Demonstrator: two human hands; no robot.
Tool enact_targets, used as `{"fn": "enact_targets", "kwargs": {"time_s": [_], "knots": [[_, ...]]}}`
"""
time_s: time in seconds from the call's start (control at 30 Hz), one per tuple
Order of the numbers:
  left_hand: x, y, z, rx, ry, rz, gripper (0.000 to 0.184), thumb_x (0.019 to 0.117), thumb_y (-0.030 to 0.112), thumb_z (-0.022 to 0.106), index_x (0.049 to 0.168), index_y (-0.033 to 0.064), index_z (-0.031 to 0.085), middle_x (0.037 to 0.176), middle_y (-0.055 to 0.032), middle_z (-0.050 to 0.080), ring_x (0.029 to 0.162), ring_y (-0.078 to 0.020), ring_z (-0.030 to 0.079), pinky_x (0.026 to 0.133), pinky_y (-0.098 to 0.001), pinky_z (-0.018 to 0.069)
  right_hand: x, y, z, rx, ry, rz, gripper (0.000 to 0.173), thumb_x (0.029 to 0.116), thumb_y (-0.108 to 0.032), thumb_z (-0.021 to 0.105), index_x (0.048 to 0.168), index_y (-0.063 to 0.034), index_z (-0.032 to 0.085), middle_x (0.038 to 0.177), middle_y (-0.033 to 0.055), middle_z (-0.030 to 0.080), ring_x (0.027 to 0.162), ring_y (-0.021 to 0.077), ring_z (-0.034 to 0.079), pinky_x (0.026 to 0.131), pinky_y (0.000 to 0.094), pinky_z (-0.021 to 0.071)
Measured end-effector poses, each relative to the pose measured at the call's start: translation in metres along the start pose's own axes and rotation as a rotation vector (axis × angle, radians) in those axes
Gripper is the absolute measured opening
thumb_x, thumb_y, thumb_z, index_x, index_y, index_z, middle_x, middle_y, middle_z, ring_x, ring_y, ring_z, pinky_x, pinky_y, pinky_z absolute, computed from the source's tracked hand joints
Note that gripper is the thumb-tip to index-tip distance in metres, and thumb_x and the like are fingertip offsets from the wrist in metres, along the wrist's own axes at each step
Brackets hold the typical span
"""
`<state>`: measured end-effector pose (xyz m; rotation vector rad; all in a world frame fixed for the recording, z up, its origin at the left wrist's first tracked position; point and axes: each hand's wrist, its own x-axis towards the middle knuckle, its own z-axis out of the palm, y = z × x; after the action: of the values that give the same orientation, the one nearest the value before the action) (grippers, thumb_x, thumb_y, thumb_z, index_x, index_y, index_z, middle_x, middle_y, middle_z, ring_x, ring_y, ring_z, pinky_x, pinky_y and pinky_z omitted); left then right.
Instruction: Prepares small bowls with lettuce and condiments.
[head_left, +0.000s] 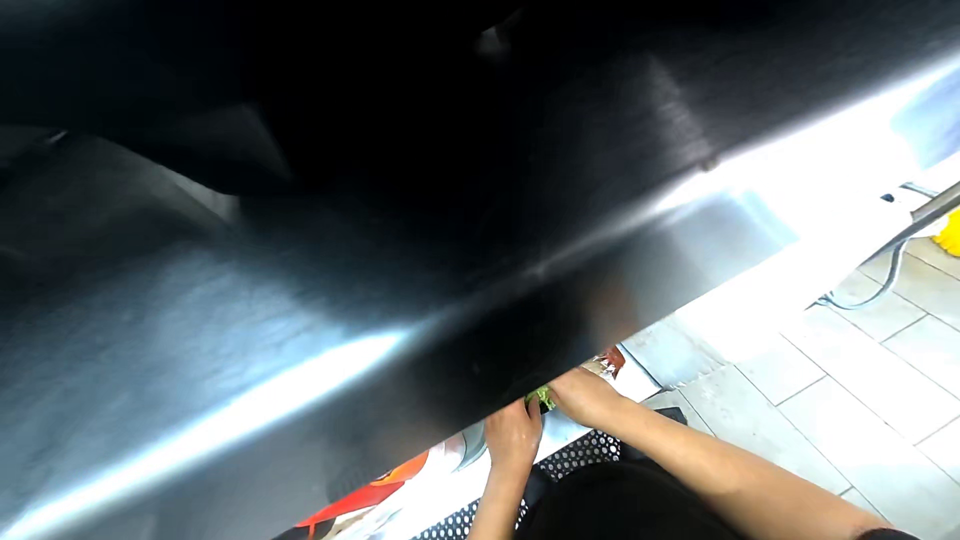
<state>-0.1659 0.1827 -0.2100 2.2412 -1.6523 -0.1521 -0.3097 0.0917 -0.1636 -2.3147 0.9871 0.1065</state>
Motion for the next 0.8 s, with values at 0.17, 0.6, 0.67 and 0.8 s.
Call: {"fn": "enact_targets", "kwargs": {"time_s": [0.17, 0.6, 0.67, 0.8], "knots": [[-0.002, -0.003, -0.002, 0.019, 0.107, 0.004, 0.017, 0.0896, 0.027, 0.070, 0.099, 0.0160, 0.079, 0.106, -0.0122, 0.071, 0.105, -0.0323, 0.068, 0.090, -0.0490, 0.0575, -0.001, -0.006, 0.003, -0.104, 0.084, 0.016, 0.030, 0.0999, -0.001, 0.050, 0.127, -0.0056, 0.062, 0.127, 0.0196, 0.065, 0.118, 0.0395, 0.064, 0.091, 0.0576, 0.0560], [0.003, 0.026, -0.062, -0.297, -0.106, -0.237, 0.033, 0.0920, 0.003, 0.055, 0.119, 0.0012, 0.073, 0.123, -0.0228, 0.067, 0.119, -0.0356, 0.062, 0.105, -0.0481, 0.0476, -0.006, -0.008, -0.011, 0.236, -0.046, -0.065, 0.036, 0.1024, -0.009, 0.048, 0.136, -0.0030, 0.060, 0.141, 0.0213, 0.060, 0.134, 0.0362, 0.055, 0.113, 0.0520, 0.0416], [0.008, 0.037, -0.078, -0.291, -0.259, -0.273, 0.034, 0.0962, 0.004, 0.052, 0.124, 0.0016, 0.071, 0.132, -0.0230, 0.063, 0.130, -0.0342, 0.056, 0.113, -0.0447, 0.0421, -0.013, -0.014, -0.022, 0.304, -0.046, -0.060, 0.041, 0.0999, -0.004, 0.047, 0.139, -0.0049, 0.060, 0.142, 0.0199, 0.060, 0.134, 0.0341, 0.056, 0.113, 0.0499, 0.0417], [0.001, 0.028, -0.052, -0.276, -0.161, -0.120, 0.033, 0.0960, 0.020, 0.057, 0.120, 0.0075, 0.075, 0.128, -0.0223, 0.066, 0.128, -0.0372, 0.058, 0.112, -0.0496, 0.0420, -0.012, -0.002, -0.018, 0.386, 0.025, -0.039, 0.037, 0.1035, -0.009, 0.043, 0.136, -0.0044, 0.061, 0.126, 0.0185, 0.068, 0.117, 0.0314, 0.066, 0.104, 0.0481, 0.0486]]}}
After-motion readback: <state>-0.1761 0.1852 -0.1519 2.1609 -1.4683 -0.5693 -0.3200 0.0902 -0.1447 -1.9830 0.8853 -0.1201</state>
